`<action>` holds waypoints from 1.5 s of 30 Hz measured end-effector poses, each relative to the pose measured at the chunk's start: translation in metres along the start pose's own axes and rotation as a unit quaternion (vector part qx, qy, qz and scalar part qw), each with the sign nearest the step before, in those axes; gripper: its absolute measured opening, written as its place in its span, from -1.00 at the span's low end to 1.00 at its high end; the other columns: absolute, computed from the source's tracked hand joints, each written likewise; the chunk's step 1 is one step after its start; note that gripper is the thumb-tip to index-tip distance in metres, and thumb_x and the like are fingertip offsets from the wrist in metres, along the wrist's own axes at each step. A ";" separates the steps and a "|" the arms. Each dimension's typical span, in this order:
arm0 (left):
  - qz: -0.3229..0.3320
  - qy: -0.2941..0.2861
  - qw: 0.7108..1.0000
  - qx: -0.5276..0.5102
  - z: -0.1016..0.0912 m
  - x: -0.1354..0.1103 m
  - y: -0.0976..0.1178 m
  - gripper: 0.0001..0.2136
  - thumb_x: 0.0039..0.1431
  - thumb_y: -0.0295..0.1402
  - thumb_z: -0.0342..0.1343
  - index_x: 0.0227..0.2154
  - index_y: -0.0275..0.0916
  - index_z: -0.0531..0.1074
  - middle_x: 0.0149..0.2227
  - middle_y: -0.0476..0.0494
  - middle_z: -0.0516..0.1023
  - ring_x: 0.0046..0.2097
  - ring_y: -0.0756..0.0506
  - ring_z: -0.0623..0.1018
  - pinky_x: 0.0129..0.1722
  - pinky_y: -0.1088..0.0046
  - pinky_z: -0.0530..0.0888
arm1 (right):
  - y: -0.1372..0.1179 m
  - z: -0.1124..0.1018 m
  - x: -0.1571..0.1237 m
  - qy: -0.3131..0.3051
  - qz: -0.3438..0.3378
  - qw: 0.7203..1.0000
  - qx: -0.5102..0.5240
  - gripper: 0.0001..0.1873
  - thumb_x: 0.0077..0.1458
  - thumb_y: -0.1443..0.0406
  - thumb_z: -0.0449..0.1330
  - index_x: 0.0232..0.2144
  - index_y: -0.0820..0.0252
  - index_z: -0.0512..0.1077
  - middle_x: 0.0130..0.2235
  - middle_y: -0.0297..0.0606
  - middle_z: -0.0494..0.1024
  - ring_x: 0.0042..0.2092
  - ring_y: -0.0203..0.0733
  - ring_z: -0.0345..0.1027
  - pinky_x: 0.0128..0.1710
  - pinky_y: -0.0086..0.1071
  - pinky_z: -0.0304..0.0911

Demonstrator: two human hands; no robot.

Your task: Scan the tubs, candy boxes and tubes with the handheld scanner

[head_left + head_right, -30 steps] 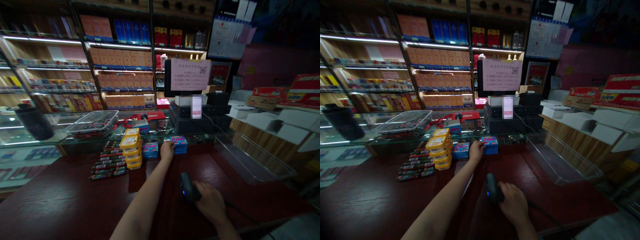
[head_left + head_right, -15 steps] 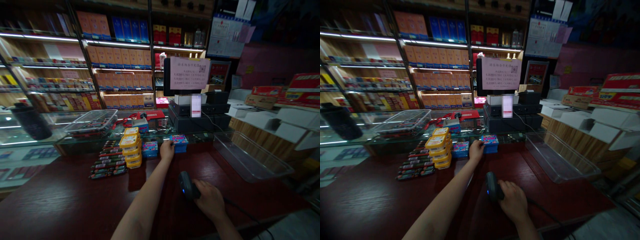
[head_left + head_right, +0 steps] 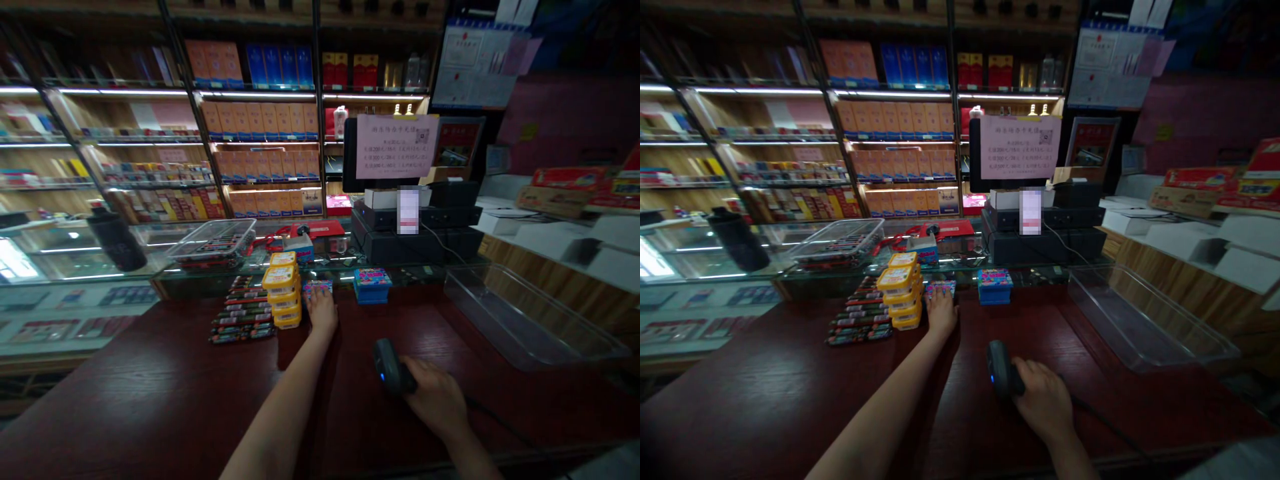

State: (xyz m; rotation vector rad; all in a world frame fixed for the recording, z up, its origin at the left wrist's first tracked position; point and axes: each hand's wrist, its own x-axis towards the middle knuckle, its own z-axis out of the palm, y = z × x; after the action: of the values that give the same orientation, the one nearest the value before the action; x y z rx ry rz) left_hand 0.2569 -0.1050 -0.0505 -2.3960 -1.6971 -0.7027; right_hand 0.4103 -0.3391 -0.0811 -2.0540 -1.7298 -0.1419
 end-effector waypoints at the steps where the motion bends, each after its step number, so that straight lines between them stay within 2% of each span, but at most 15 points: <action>1: 0.008 0.001 1.000 0.010 -0.002 0.000 -0.001 -0.59 0.05 -0.43 0.09 0.01 -0.34 0.28 0.11 -0.46 0.32 0.20 -0.35 0.25 0.20 -0.02 0.06 | 0.000 0.000 0.000 0.004 0.000 1.000 0.002 -0.62 -0.01 0.40 0.07 -0.10 0.15 0.42 -0.15 -0.23 0.57 -0.14 -0.16 0.42 -0.13 -0.34 0.19; 4: 0.021 0.007 0.999 0.027 -0.011 -0.002 -0.004 -0.75 0.14 -0.51 -0.06 -0.11 -0.29 0.35 -0.08 -0.32 0.45 0.02 -0.24 0.42 0.16 0.04 0.16 | 0.000 -0.001 0.001 -0.002 -0.009 1.000 0.014 -0.64 0.00 0.36 0.08 -0.10 0.14 0.43 -0.15 -0.22 0.57 -0.15 -0.15 0.42 -0.13 -0.35 0.20; 8: 0.039 0.014 0.999 -0.003 -0.021 -0.006 -0.008 -0.68 0.16 -0.63 -0.23 -0.17 -0.32 0.39 -0.15 -0.31 0.44 -0.05 -0.18 0.45 0.14 0.09 0.21 | -0.001 -0.003 0.001 -0.013 -0.001 1.000 0.004 -0.61 -0.02 0.36 0.07 -0.09 0.14 0.43 -0.15 -0.22 0.57 -0.13 -0.14 0.42 -0.15 -0.33 0.22; 12: 0.033 0.058 0.986 -0.151 -0.027 -0.020 -0.015 -0.65 0.14 -0.63 -0.17 -0.15 -0.24 0.44 -0.02 -0.30 0.37 0.05 -0.18 0.38 0.14 0.17 0.26 | -0.002 -0.003 0.001 -0.014 0.004 1.000 -0.010 -0.58 -0.05 0.36 0.06 -0.09 0.12 0.43 -0.14 -0.25 0.57 -0.15 -0.15 0.42 -0.18 -0.33 0.24; 14: -0.002 0.105 0.955 -0.277 -0.026 -0.029 -0.018 -0.69 0.12 -0.58 -0.09 -0.16 -0.19 0.46 0.01 -0.25 0.35 0.08 -0.18 0.36 0.12 0.20 0.30 | -0.002 -0.002 0.000 -0.005 0.005 1.000 -0.011 -0.56 -0.07 0.38 0.06 -0.09 0.12 0.43 -0.13 -0.24 0.56 -0.14 -0.15 0.42 -0.15 -0.34 0.23; 16: -0.072 0.125 0.891 -0.431 -0.021 -0.039 -0.020 -0.78 0.11 -0.48 0.00 -0.20 -0.20 0.46 -0.09 -0.21 0.42 0.02 -0.18 0.42 0.07 0.17 0.35 | -0.003 -0.002 -0.001 -0.006 0.001 1.000 -0.009 -0.56 -0.08 0.39 0.06 -0.09 0.11 0.43 -0.12 -0.23 0.56 -0.13 -0.16 0.41 -0.14 -0.35 0.23; 17: -0.114 0.115 0.840 -0.517 -0.017 -0.045 -0.021 -0.81 0.10 -0.41 0.04 -0.22 -0.22 0.45 -0.16 -0.18 0.46 -0.04 -0.17 0.46 0.03 0.15 0.39 | -0.003 -0.003 -0.001 -0.007 0.002 1.000 -0.009 -0.57 -0.07 0.39 0.06 -0.09 0.11 0.42 -0.12 -0.24 0.56 -0.13 -0.16 0.41 -0.14 -0.35 0.23; 21: -0.217 0.027 0.595 -0.774 0.000 -0.064 -0.025 -0.71 0.00 -0.23 0.18 -0.23 -0.24 0.38 -0.26 -0.11 0.51 -0.20 -0.11 0.55 -0.12 0.13 0.48 | -0.009 -0.013 -0.001 -0.014 0.012 1.000 0.000 -0.58 -0.04 0.36 0.06 -0.08 0.13 0.41 -0.13 -0.24 0.57 -0.14 -0.13 0.43 -0.16 -0.32 0.24; 22: -0.225 0.018 0.557 -0.799 0.003 -0.067 -0.026 -0.68 -0.05 -0.23 0.22 -0.24 -0.24 0.37 -0.26 -0.10 0.52 -0.20 -0.10 0.55 -0.12 0.13 0.48 | -0.012 -0.017 -0.001 -0.015 0.015 1.000 0.011 -0.59 -0.04 0.35 0.06 -0.09 0.13 0.42 -0.14 -0.24 0.57 -0.15 -0.12 0.44 -0.17 -0.32 0.24; 24: -0.230 0.015 0.524 -0.820 0.006 -0.071 -0.028 -0.66 -0.11 -0.26 0.28 -0.26 -0.23 0.35 -0.26 -0.08 0.53 -0.20 -0.09 0.56 -0.10 0.14 0.48 | -0.019 -0.024 -0.002 -0.018 0.039 0.998 0.043 -0.64 -0.03 0.31 0.07 -0.14 0.09 0.44 -0.18 -0.26 0.59 -0.19 -0.10 0.46 -0.22 -0.30 0.26; 28: -0.229 0.015 0.511 -0.828 0.005 -0.074 -0.030 -0.68 -0.09 -0.33 0.27 -0.25 -0.20 0.33 -0.22 -0.06 0.54 -0.14 -0.08 0.55 -0.05 0.12 0.46 | -0.035 -0.034 -0.005 0.003 0.110 0.976 0.190 -0.67 -0.07 0.17 0.16 -0.20 0.06 0.46 -0.26 -0.26 0.61 -0.24 -0.06 0.48 -0.30 -0.30 0.29; 33: -0.233 0.016 0.507 -0.830 0.006 -0.073 -0.029 -0.73 -0.02 -0.36 0.21 -0.24 -0.20 0.30 -0.19 -0.08 0.53 -0.11 -0.08 0.54 -0.03 0.12 0.45 | -0.052 -0.039 -0.011 -0.001 0.158 0.905 0.396 -0.54 -0.18 0.03 0.25 -0.27 0.20 0.45 -0.44 -0.26 0.57 -0.41 -0.14 0.44 -0.46 -0.36 0.30; 37: -0.219 0.009 0.528 -0.820 0.007 -0.074 -0.029 -0.74 0.02 -0.34 0.18 -0.22 -0.18 0.29 -0.15 -0.10 0.52 -0.06 -0.11 0.52 -0.02 0.11 0.44 | -0.059 -0.044 -0.015 -0.048 0.201 0.883 0.422 -0.59 -0.18 0.05 0.26 -0.34 0.22 0.43 -0.62 -0.39 0.44 -0.62 -0.29 0.26 -0.64 -0.42 0.16; 42: -0.225 0.009 0.526 -0.820 0.009 -0.073 -0.029 -0.74 0.02 -0.36 0.16 -0.21 -0.18 0.29 -0.16 -0.10 0.52 -0.06 -0.10 0.53 -0.02 0.11 0.44 | -0.064 -0.046 -0.016 -0.061 0.221 0.865 0.447 -0.64 -0.18 0.06 0.24 -0.40 0.20 0.37 -0.64 -0.43 0.39 -0.66 -0.34 0.22 -0.69 -0.46 0.10; 45: -0.217 0.014 0.546 -0.809 0.009 -0.072 -0.028 -0.75 0.04 -0.34 0.15 -0.20 -0.17 0.29 -0.17 -0.10 0.52 -0.06 -0.11 0.52 -0.02 0.06 0.43 | -0.066 -0.048 -0.016 -0.064 0.226 0.860 0.453 -0.66 -0.17 0.07 0.24 -0.44 0.19 0.34 -0.64 -0.44 0.39 -0.65 -0.35 0.23 -0.68 -0.48 0.10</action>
State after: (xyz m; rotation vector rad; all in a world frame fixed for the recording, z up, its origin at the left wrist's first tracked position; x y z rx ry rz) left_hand 0.2150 -0.1539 -0.0949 -2.1405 -1.7366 -3.6295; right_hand 0.3538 -0.3652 -0.0257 -1.6513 -0.9877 0.8172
